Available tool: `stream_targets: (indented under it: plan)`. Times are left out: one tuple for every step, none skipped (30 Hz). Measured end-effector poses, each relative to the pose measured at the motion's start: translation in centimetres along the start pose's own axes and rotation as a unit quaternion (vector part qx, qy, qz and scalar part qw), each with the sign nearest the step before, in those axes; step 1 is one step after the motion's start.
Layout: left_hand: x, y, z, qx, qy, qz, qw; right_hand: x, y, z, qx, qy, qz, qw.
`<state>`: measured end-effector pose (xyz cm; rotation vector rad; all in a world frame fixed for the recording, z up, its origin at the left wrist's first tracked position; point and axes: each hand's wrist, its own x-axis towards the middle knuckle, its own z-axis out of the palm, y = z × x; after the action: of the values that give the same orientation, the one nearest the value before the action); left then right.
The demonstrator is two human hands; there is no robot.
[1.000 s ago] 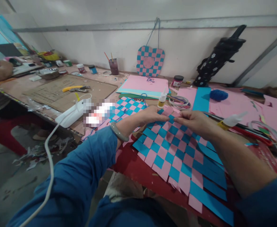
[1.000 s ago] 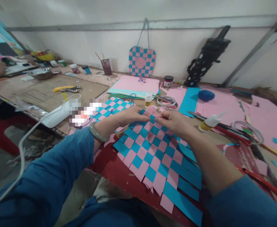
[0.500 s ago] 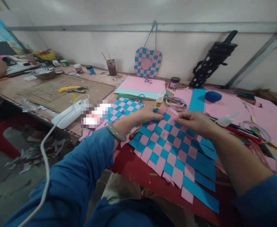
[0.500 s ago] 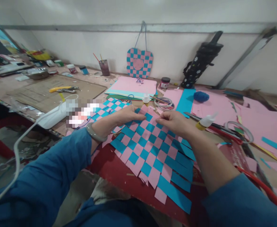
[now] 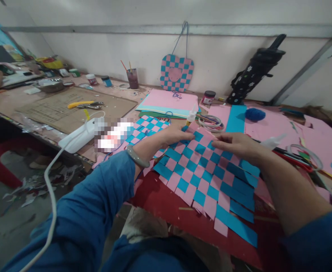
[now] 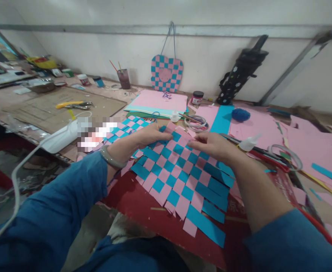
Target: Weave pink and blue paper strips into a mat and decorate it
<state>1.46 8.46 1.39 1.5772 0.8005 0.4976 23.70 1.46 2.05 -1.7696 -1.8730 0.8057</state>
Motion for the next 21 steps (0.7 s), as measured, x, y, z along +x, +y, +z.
stream_targets:
  plan:
    - [0.0, 0.0, -0.1, 0.001, 0.001, 0.003, 1.000, 0.0, 0.2, -0.1, 0.002, -0.021, 0.000, 1.000]
    - [-0.1, 0.1, -0.1, 0.003, 0.001, 0.005, 1.000, 0.0, 0.4, -0.1, 0.004, -0.035, 0.000, 0.999]
    - [-0.1, 0.1, -0.1, 0.003, 0.000, 0.008, 1.000, 0.1, 0.6, -0.1, 0.006, -0.040, 0.001, 0.999]
    - [-0.1, 0.1, -0.2, 0.002, -0.001, 0.012, 1.000, 0.1, 0.7, -0.1, 0.005, -0.037, 0.003, 0.999]
    - [-0.2, 0.1, -0.2, 0.001, -0.001, 0.017, 1.000, 0.2, 0.9, 0.0, 0.003, -0.031, 0.004, 0.999]
    - [-0.2, 0.1, -0.2, 0.000, -0.001, 0.020, 1.000, 0.2, 1.0, 0.0, 0.001, -0.025, 0.004, 1.000]
    - [-0.2, 0.2, -0.2, 0.001, -0.001, 0.021, 1.000, 0.3, 1.1, 0.0, -0.001, -0.021, 0.001, 1.000]
    - [-0.2, 0.2, -0.3, 0.005, 0.000, 0.020, 1.000, 0.3, 1.2, -0.1, -0.001, -0.017, -0.003, 1.000]
    - [-0.2, 0.2, -0.3, 0.010, 0.002, 0.019, 1.000, 0.3, 1.2, -0.2, -0.001, -0.015, -0.007, 1.000]
    - [-0.2, 0.2, -0.4, 0.017, 0.003, 0.016, 1.000, 0.2, 1.3, -0.2, 0.000, -0.013, -0.009, 1.000]
    - [-0.3, 0.2, -0.4, 0.022, 0.004, 0.011, 1.000, 0.2, 1.2, -0.3, 0.001, -0.014, -0.009, 1.000]
    - [-0.3, 0.2, -0.4, 0.027, 0.006, 0.007, 1.000, 0.1, 1.2, -0.4, 0.004, -0.015, -0.008, 1.000]
    - [-0.3, 0.2, -0.5, 0.029, 0.009, 0.004, 1.000, 0.1, 1.1, -0.4, 0.007, -0.016, -0.005, 1.000]
    - [-0.3, 0.2, -0.5, 0.028, 0.015, 0.001, 0.999, 0.0, 1.0, -0.4, 0.014, -0.013, -0.001, 1.000]
    - [-0.3, 0.2, -0.5, 0.023, 0.023, -0.001, 0.999, 0.0, 0.9, -0.4, 0.023, -0.006, 0.005, 1.000]
    - [-0.3, 0.2, -0.5, 0.013, 0.031, -0.002, 0.999, 0.0, 0.8, -0.3, 0.034, 0.010, 0.012, 0.999]
    - [-0.2, 0.2, -0.5, -0.002, 0.036, -0.001, 0.999, -0.1, 0.7, -0.3, 0.047, 0.034, 0.021, 0.998]
    - [-0.2, 0.1, -0.5, -0.021, 0.037, 0.000, 0.999, -0.1, 0.6, -0.3, 0.061, 0.065, 0.031, 0.996]
    - [-0.1, 0.1, -0.5, -0.041, 0.038, 0.000, 0.998, -0.1, 0.6, -0.4, 0.077, 0.096, 0.043, 0.991]
    - [-0.1, 0.1, -0.6, -0.059, 0.037, -0.001, 0.998, -0.2, 0.5, -0.5, 0.096, 0.126, 0.056, 0.986]
    - [0.0, 0.0, -0.7, -0.070, 0.038, -0.003, 0.997, -0.2, 0.5, -0.7, 0.116, 0.149, 0.069, 0.980]
